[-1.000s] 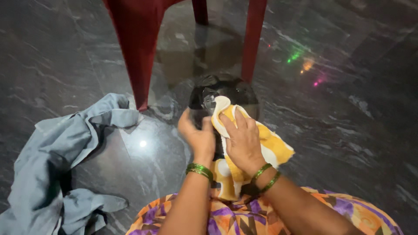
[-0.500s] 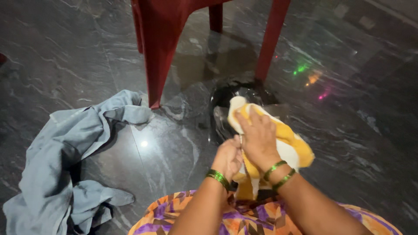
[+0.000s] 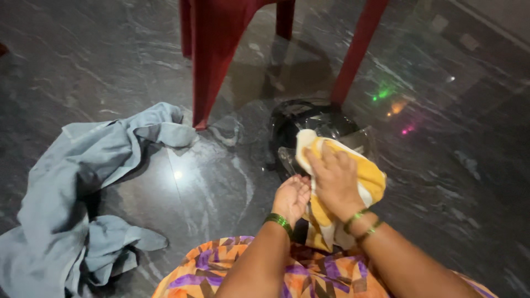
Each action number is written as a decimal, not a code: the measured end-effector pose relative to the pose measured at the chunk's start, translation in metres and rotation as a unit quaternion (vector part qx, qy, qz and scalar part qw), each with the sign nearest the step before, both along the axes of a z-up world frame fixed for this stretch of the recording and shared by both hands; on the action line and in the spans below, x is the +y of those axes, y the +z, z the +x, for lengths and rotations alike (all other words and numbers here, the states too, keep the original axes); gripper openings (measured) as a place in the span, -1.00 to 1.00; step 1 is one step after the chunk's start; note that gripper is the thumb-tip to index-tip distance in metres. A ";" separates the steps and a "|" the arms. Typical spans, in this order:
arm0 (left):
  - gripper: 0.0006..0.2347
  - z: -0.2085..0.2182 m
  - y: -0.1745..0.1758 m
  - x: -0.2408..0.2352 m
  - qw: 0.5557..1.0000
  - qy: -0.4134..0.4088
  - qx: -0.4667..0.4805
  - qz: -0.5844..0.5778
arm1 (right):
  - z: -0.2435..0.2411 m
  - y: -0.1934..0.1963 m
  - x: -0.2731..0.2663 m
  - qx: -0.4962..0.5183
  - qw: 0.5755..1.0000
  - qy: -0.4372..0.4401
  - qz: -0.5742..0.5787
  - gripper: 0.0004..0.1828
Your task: The person wipes a red plastic chair with a yellow cloth, cleaning the backrest, seat, and legs. Then the person wipes a black motorcycle helmet with the same cloth.
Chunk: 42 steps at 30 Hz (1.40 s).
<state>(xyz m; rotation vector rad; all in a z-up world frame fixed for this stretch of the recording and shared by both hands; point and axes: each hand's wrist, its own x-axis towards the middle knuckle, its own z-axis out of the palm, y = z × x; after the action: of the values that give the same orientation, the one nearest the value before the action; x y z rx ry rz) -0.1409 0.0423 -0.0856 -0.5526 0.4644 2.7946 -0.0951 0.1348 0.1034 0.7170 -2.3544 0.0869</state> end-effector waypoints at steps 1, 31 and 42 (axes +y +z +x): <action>-0.81 0.002 0.002 -0.002 0.999 -0.002 0.050 -0.004 | -0.005 0.004 -0.012 -0.012 0.999 0.014 0.026 -0.33; -0.79 0.030 0.159 0.004 0.983 -0.013 0.109 -0.146 | 0.053 0.036 0.030 -0.040 0.988 -0.090 -0.115 -0.34; -0.68 0.043 0.123 0.045 0.966 -0.040 0.179 -0.180 | -0.003 0.049 0.035 -0.097 0.993 0.001 -0.069 -0.45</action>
<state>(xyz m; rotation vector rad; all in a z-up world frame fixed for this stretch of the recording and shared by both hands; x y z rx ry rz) -0.0982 0.0869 0.0373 -0.0827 1.0578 2.7469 -0.0984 0.1700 0.1522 0.6686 -2.5028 0.3298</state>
